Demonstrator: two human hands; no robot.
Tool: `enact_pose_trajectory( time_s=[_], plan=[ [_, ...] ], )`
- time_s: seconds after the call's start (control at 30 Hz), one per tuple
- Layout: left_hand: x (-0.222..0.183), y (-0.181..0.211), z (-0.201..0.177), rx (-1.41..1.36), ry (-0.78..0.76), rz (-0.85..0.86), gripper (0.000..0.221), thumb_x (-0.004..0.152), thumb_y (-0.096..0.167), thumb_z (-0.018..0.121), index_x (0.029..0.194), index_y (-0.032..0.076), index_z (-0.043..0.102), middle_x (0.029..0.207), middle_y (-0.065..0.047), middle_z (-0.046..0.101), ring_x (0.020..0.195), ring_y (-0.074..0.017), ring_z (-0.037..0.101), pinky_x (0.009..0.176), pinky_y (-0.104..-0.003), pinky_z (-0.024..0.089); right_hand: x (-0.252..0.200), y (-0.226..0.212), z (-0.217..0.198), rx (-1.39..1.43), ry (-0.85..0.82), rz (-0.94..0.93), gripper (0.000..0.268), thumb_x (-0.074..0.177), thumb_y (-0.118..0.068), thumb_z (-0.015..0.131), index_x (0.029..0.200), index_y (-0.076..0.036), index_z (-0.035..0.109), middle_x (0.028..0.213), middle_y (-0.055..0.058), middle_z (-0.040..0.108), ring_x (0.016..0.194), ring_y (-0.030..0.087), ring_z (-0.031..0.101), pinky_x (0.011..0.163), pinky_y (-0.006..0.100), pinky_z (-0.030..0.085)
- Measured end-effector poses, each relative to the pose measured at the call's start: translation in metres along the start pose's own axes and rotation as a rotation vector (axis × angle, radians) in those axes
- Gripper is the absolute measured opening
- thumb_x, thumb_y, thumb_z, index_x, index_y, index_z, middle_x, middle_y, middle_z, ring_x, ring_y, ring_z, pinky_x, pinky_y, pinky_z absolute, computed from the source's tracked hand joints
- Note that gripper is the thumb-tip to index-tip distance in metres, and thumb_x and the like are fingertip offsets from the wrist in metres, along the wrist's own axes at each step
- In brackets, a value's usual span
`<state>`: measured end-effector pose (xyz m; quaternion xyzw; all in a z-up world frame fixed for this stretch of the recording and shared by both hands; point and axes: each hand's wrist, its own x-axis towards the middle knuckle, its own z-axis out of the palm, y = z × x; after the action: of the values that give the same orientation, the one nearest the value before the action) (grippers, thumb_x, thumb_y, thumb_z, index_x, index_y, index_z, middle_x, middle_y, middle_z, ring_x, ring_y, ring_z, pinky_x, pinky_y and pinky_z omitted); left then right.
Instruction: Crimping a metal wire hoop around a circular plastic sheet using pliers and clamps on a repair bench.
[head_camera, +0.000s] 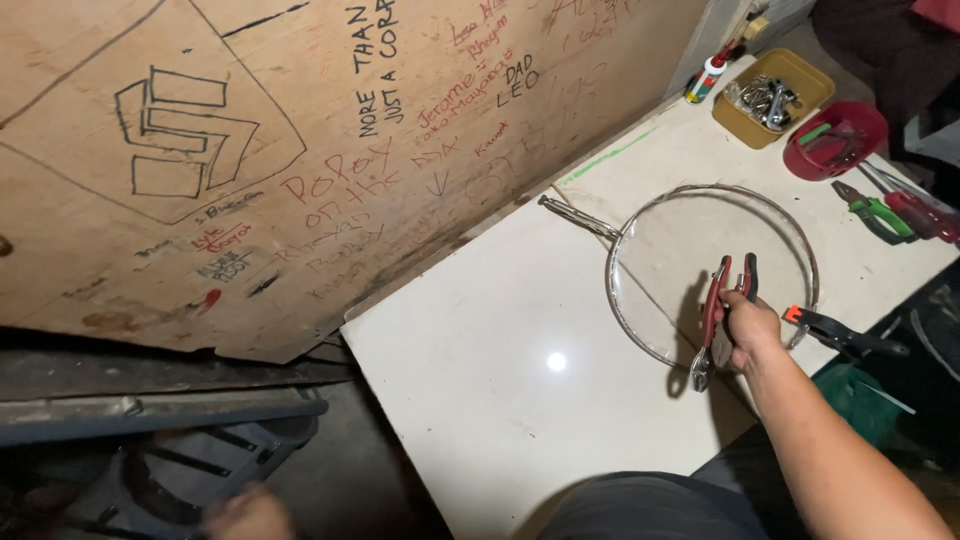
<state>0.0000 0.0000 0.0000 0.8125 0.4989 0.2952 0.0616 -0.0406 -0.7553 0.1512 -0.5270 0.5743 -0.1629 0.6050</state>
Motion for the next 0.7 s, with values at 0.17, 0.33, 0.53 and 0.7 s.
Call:
enact_pose_trajectory(
  time_s=[0.17,0.33,0.53,0.7],
  plan=[
    [-0.131,0.01,-0.028,-0.396,-0.357,0.303,0.034,0.086,0.018,0.077,0.114,0.003,0.065,0.101,-0.015,0.069,0.089,-0.0341,0.066,0.085,-0.046,0.053,-0.003,0.006,-0.006,0.091,-0.053,0.022,0.011,0.1,-0.017,0.064,0.092,-0.008,0.062,0.062,0.002,0.051,0.053,0.018,0.056,0.05,0.035,0.055],
    [-0.246,0.08,-0.099,-0.74,-0.478,0.714,0.029,0.077,0.014,0.077,0.105,0.006,0.074,0.101,-0.008,0.074,0.094,-0.0269,0.069,0.091,-0.038,0.054,0.027,0.038,-0.006,0.219,-0.046,0.073,0.011,0.096,-0.015,0.067,0.089,-0.008,0.063,0.064,0.006,0.055,0.051,0.024,0.057,0.044,0.042,0.054],
    [-0.342,0.191,-0.238,-0.802,-1.43,0.833,0.043,0.077,0.011,0.083,0.117,-0.003,0.071,0.117,-0.019,0.062,0.112,-0.0398,0.066,0.096,-0.04,0.059,0.019,0.074,-0.002,-0.101,-0.065,-0.057,0.025,0.092,-0.036,0.069,0.1,-0.012,0.072,0.079,0.008,0.071,0.078,0.022,0.058,0.069,0.041,0.046],
    [-0.413,0.254,-0.273,-0.506,-2.082,0.611,0.084,0.08,0.039,0.086,0.148,0.005,0.05,0.128,-0.02,0.068,0.113,-0.0292,0.07,0.09,-0.037,0.062,0.017,0.097,0.002,0.066,-0.154,0.009,0.026,0.091,-0.024,0.068,0.105,-0.003,0.067,0.074,0.013,0.066,0.071,0.025,0.064,0.062,0.046,0.054]
  ],
)
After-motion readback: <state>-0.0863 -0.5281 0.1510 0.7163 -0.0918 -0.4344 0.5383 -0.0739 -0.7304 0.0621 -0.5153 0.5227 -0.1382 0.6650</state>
